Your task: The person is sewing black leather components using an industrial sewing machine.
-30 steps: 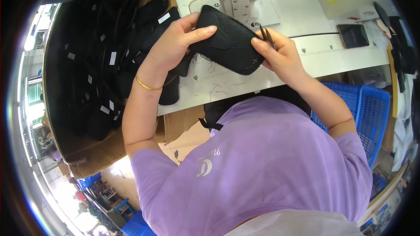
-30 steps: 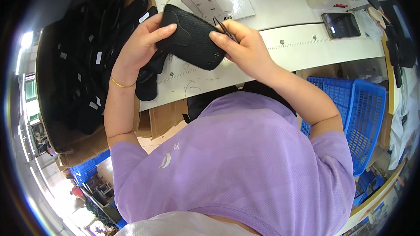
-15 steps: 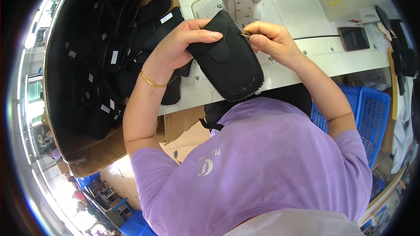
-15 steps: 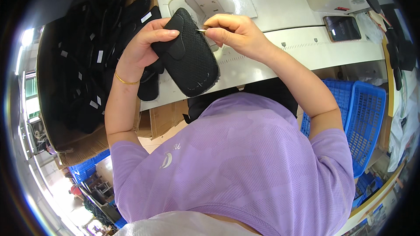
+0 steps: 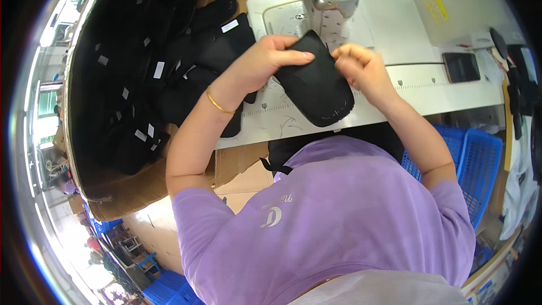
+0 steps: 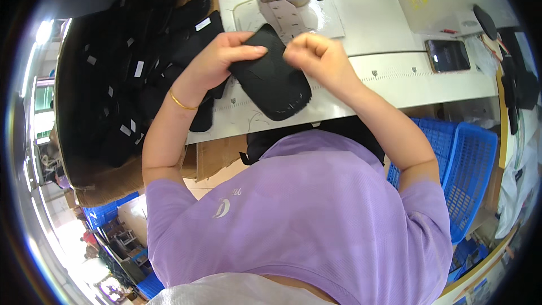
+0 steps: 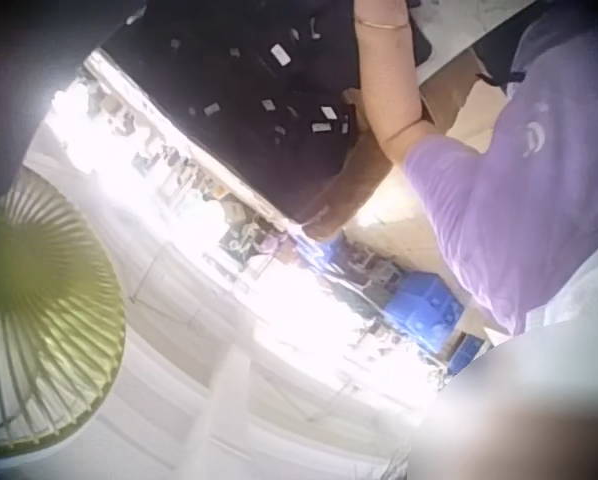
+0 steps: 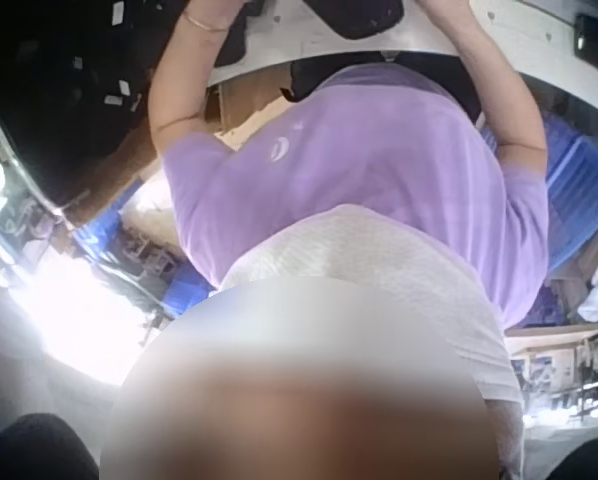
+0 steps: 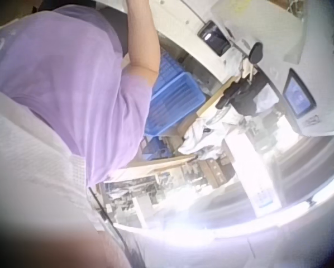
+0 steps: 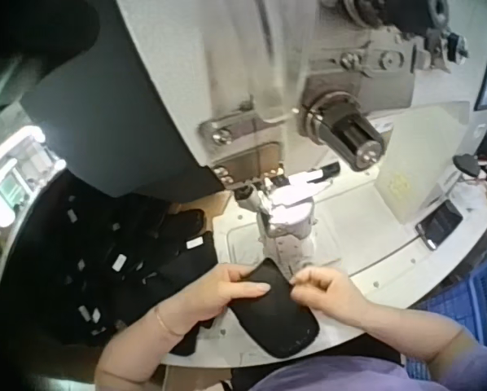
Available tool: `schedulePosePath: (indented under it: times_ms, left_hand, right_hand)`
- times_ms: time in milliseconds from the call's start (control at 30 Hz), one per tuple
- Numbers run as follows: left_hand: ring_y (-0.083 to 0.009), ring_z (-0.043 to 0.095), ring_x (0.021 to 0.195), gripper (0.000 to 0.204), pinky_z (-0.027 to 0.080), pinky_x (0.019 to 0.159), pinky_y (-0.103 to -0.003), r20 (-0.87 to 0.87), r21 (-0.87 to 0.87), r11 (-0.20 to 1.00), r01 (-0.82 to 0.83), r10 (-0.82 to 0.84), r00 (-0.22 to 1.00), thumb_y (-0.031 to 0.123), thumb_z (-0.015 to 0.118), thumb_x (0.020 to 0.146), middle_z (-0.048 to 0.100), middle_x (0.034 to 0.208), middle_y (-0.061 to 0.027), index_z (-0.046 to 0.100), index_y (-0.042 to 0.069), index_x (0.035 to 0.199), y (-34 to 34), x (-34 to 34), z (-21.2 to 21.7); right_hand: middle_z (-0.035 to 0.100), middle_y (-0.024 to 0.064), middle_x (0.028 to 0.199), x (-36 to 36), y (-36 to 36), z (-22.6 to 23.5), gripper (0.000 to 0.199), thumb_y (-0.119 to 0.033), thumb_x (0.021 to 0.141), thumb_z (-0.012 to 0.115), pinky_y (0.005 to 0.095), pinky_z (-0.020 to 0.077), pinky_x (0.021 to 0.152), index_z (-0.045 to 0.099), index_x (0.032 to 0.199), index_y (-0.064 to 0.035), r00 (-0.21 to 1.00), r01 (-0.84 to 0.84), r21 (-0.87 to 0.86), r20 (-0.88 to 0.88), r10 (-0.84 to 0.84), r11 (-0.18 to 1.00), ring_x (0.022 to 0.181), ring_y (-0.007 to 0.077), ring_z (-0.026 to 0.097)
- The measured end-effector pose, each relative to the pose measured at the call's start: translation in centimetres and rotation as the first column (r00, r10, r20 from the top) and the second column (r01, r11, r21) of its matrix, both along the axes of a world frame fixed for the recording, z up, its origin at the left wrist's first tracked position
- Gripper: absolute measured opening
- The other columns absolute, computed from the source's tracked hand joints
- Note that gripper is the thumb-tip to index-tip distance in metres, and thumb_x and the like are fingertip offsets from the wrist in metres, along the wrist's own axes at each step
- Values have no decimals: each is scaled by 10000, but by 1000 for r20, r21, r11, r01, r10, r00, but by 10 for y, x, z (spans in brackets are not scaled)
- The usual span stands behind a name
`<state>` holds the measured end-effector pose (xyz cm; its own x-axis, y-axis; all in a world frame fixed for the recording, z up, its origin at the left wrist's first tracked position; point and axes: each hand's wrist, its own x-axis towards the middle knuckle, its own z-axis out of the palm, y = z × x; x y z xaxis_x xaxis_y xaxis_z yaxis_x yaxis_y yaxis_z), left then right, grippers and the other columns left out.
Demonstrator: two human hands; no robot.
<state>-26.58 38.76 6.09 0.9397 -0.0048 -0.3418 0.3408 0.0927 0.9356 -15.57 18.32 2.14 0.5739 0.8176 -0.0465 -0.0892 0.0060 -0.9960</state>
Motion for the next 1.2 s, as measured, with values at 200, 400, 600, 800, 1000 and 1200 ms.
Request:
schedulePosePath:
  times_ms: [200, 400, 600, 800, 1000, 1200]
  left_hand:
    - [-369, 595, 1057, 282, 495, 877, -407, 423, 898, -155, -413, 38, 906, 108, 621, 824, 640, 1091, -189, 617, -21, 1075, 128, -2, -14]
    - [-274, 619, 1025, 324, 501, 825, -370, 10, 802, -595, -51, -72, 997, 46, 574, 786, 661, 1065, -122, 610, 26, 1107, 197, 17, -54]
    - [-268, 636, 962, 236, 511, 813, -407, 433, 819, -426, -385, 18, 901, 68, 589, 781, 679, 1004, -111, 660, 51, 1005, 157, 9, -21]
    - [-226, 610, 1089, 311, 475, 935, -353, 502, 584, -282, -761, -611, 612, 54, 611, 796, 653, 1164, -74, 649, 72, 1104, 58, -17, -2]
    - [-235, 526, 1214, 488, 395, 1032, -371, 439, 737, -73, -672, -704, 558, 467, 549, 903, 585, 1291, -100, 606, 92, 1210, 6, -29, -11]
    - [-217, 591, 1004, 569, 463, 885, -327, 632, 685, 462, -564, 9, 775, 346, 703, 854, 630, 1121, -131, 547, -31, 1251, 0, 2, 42]
  right_hand:
    - [604, -16, 750, 118, -33, 29, 226, -256, 800, 708, 210, 451, 609, 665, 890, -53, 981, -75, -329, 143, 128, 941, 682, 69, 572]
    - [441, -88, 614, 163, 8, 56, 357, -437, 890, 647, 215, 243, 471, 621, 808, -90, 850, 349, -198, 478, -221, 916, 499, 17, 334]
    - [559, -25, 628, 84, 6, 25, 358, -360, 935, 609, 208, 335, 477, 575, 727, -70, 870, 192, -1, 463, -170, 981, 509, 40, 441]
    - [631, 39, 661, 25, 17, 28, 315, -324, 958, 592, 190, 309, 383, 592, 833, -35, 967, -110, 34, -228, 115, 993, 438, 78, 548]
    - [577, 17, 625, 10, 17, 12, 197, -203, 945, 604, 220, 376, 425, 601, 849, -31, 982, -182, -1, -61, 181, 983, 486, 66, 549]
    - [557, -13, 621, 2, -3, 29, 165, -171, 928, 624, 225, 392, 467, 640, 939, -8, 873, -53, 120, 488, -13, 991, 508, 40, 496]
